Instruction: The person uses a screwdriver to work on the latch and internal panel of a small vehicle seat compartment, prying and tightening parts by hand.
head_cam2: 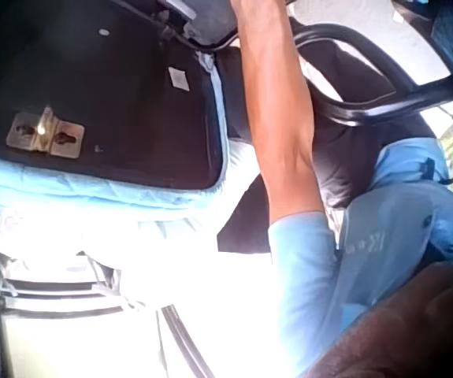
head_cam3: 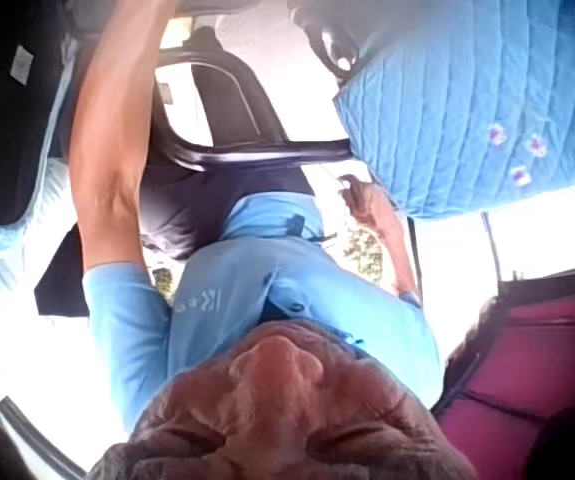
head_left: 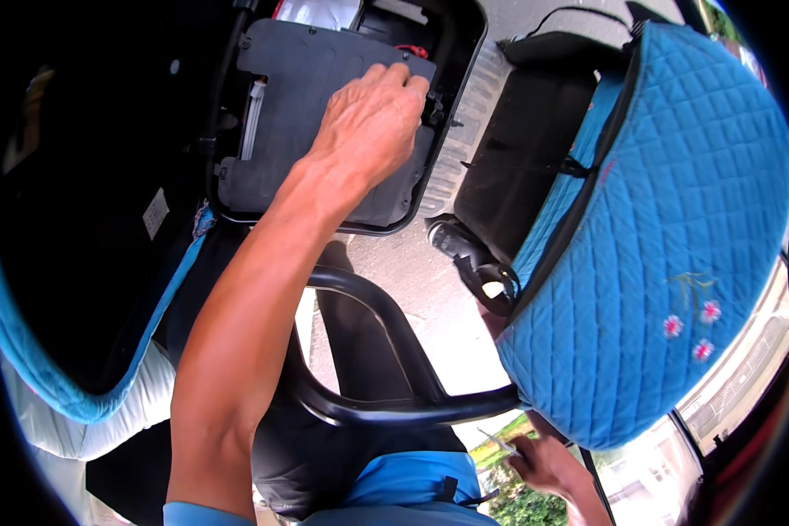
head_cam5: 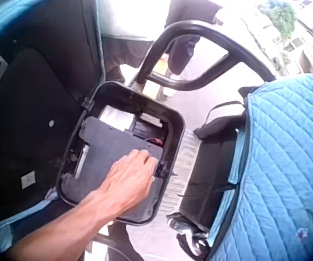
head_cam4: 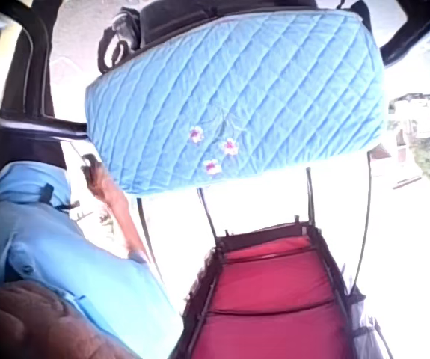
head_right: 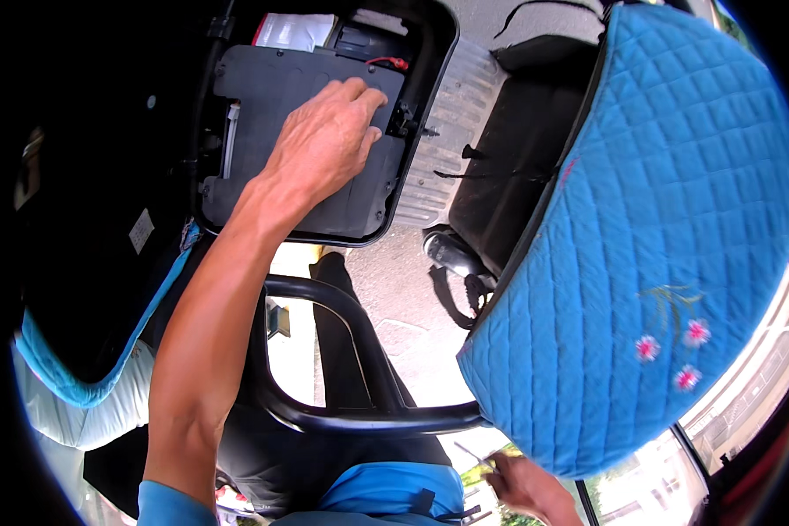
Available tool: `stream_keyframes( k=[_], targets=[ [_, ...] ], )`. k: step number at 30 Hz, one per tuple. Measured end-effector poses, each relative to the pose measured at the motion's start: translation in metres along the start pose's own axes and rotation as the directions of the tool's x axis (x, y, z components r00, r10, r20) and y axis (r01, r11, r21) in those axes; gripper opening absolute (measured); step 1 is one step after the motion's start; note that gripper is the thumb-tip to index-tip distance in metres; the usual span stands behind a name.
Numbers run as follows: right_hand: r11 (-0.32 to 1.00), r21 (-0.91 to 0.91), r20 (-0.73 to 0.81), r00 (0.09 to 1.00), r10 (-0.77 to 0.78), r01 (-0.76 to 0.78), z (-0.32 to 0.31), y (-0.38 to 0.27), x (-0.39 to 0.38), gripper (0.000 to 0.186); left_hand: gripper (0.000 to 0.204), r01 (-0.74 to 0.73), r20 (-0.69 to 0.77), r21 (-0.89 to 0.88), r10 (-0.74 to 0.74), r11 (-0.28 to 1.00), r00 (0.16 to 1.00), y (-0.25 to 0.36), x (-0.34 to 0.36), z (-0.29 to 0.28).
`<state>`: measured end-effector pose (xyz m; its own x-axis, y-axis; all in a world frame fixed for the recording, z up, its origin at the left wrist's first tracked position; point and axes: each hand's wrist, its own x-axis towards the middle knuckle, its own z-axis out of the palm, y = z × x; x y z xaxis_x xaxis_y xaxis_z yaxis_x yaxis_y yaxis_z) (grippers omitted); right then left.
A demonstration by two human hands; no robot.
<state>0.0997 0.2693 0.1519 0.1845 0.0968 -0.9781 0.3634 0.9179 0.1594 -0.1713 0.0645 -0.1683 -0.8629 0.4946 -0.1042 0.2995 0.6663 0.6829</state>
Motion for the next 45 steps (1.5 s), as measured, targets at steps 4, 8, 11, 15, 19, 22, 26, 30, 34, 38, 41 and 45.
stream_keyframes(
  k=[4, 8, 11, 15, 19, 22, 26, 30, 34, 38, 41, 45],
  targets=[
    [0.943, 0.334, 0.137, 0.989, -0.052, 0.003, -0.070, -0.054, -0.096, 0.033, 0.018, 0.048, 0.074, -0.054, -0.044, 0.997, 0.996, -0.002, 0.000, -0.012],
    [0.873, 0.411, -0.059, 0.963, -0.262, 0.263, -0.114, -0.108, -0.134, 0.034, 0.012, 0.096, 0.062, -0.078, -0.091, 0.992, 0.994, -0.033, -0.029, -0.026],
    [0.942, -0.048, -0.440, 0.840, -0.317, 0.331, -0.144, -0.160, -0.114, 0.039, 0.011, 0.125, 0.113, -0.094, -0.115, 0.988, 0.987, -0.015, -0.022, -0.037],
    [0.795, -0.599, -0.558, 0.665, -0.497, 0.092, -0.188, -0.201, -0.008, 0.026, 0.012, 0.189, 0.162, -0.035, -0.181, 0.981, 0.970, -0.033, -0.044, -0.044],
    [0.678, -0.734, -0.541, 0.580, -0.609, 0.027, -0.204, -0.197, 0.097, 0.022, 0.014, 0.242, 0.281, 0.006, -0.234, 0.970, 0.931, -0.039, -0.058, -0.056],
    [0.694, -0.718, -0.581, 0.598, -0.552, -0.057, -0.191, -0.187, 0.126, 0.024, 0.018, 0.328, 0.380, -0.065, -0.281, 0.942, 0.881, -0.030, -0.057, -0.070],
    [0.693, -0.720, -0.550, 0.645, -0.530, -0.045, -0.184, -0.182, 0.139, 0.028, 0.021, 0.382, 0.474, -0.097, -0.295, 0.919, 0.830, -0.022, -0.061, -0.056],
    [0.683, -0.727, -0.555, 0.644, -0.527, -0.067, -0.193, -0.181, 0.143, 0.027, 0.021, 0.396, 0.568, -0.085, -0.282, 0.914, 0.773, -0.014, -0.065, -0.050],
    [0.670, -0.742, -0.529, 0.597, -0.604, 0.020, -0.195, -0.175, 0.155, 0.020, 0.021, 0.376, 0.576, -0.083, -0.264, 0.923, 0.774, -0.019, -0.066, -0.053],
    [0.673, -0.739, -0.531, 0.603, -0.595, 0.014, -0.194, -0.176, 0.159, 0.019, 0.021, 0.366, 0.600, -0.058, -0.261, 0.929, 0.756, -0.018, -0.063, -0.053],
    [0.671, -0.741, -0.526, 0.609, -0.594, 0.015, -0.193, -0.172, 0.163, 0.019, 0.021, 0.359, 0.595, -0.071, -0.249, 0.931, 0.764, -0.019, -0.064, -0.051],
    [0.688, -0.726, -0.532, 0.631, -0.565, 0.004, -0.191, -0.180, 0.157, 0.022, 0.021, 0.354, 0.608, -0.053, -0.251, 0.934, 0.753, -0.021, -0.064, -0.052]
  ],
)
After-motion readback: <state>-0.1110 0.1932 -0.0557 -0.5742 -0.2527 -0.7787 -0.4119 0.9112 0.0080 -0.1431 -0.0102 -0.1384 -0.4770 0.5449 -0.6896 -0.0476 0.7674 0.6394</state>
